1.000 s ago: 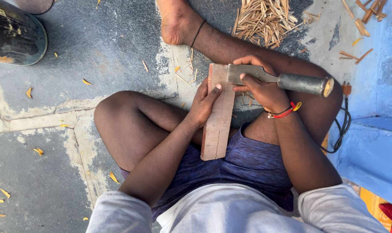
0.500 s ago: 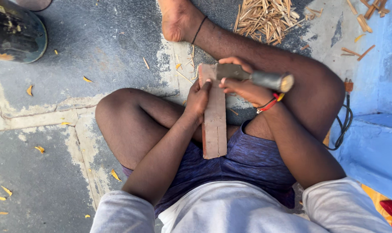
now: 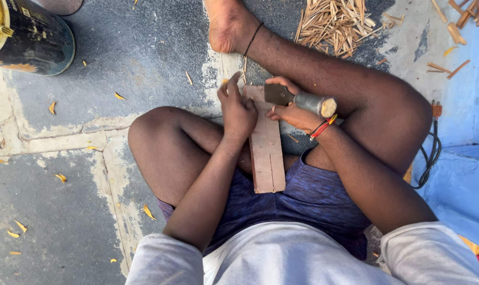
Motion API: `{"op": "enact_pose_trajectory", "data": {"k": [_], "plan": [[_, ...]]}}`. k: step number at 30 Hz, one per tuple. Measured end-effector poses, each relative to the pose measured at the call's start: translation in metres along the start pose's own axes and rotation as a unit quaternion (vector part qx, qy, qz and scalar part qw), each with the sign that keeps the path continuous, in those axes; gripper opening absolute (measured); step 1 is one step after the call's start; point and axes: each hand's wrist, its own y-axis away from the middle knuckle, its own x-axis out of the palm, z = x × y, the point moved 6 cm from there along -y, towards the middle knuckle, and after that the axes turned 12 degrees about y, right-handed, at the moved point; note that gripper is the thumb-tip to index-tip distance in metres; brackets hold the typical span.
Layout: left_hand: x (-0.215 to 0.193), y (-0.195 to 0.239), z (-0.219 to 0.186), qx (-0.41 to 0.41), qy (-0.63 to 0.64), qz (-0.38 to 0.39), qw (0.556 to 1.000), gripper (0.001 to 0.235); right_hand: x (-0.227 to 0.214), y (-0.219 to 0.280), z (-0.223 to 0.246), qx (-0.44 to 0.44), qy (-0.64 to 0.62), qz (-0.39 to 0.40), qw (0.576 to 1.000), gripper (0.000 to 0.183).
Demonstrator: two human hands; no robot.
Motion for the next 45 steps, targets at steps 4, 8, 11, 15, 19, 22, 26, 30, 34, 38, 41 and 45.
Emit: {"op": "enact_pose_trajectory", "data": {"k": [4,8,11,15,19,22,26,30,34,38,41,45], "plan": [[-0.003,-0.007,-0.008,-0.047,0.014,0.1,0.994,0.045,-0.005,-0.002,0.012,-0.068,0.106,-0.039,0.991,0.058],[0.002,-0.007,-0.009,-0.092,-0.034,0.156,0.983,0.039,-0.004,-0.007,0.021,-0.201,0.199,-0.044,0.958,0.053],[0.004,-0.014,-0.015,-0.074,-0.081,0.169,0.979,0.039,-0.003,-0.015,0.011,-0.119,0.213,-0.039,0.969,0.053],[0.01,-0.026,-0.012,-0.069,-0.159,0.232,0.957,0.037,-0.01,-0.013,0.019,-0.178,0.269,-0.074,0.944,0.054],[0.02,-0.053,0.007,-0.072,-0.242,0.356,0.9,0.034,-0.012,-0.02,0.02,-0.194,0.278,-0.043,0.94,0.051],[0.019,-0.062,0.024,-0.096,-0.191,0.366,0.906,0.037,-0.016,-0.03,0.016,-0.109,0.323,-0.035,0.939,0.047],[0.035,-0.072,0.048,-0.079,-0.209,0.359,0.906,0.03,-0.014,-0.044,0.02,-0.207,0.321,-0.047,0.923,0.045],[0.037,-0.068,0.051,-0.075,-0.187,0.322,0.925,0.027,-0.011,-0.055,-0.005,-0.117,0.226,0.016,0.967,0.021],[0.035,-0.082,0.03,-0.053,-0.089,0.293,0.951,0.028,-0.013,-0.054,-0.002,-0.066,0.171,0.014,0.983,0.025],[0.034,-0.083,0.021,-0.052,-0.034,0.258,0.964,0.025,-0.01,-0.059,-0.005,-0.057,0.16,0.054,0.984,0.013],[0.034,-0.083,0.02,-0.051,-0.015,0.24,0.969,0.022,-0.012,-0.062,-0.012,-0.038,0.116,0.046,0.991,0.017],[0.034,-0.089,0.012,-0.014,0.06,0.187,0.98,0.021,-0.016,-0.066,-0.021,-0.027,0.145,0.071,0.987,0.01]]}}
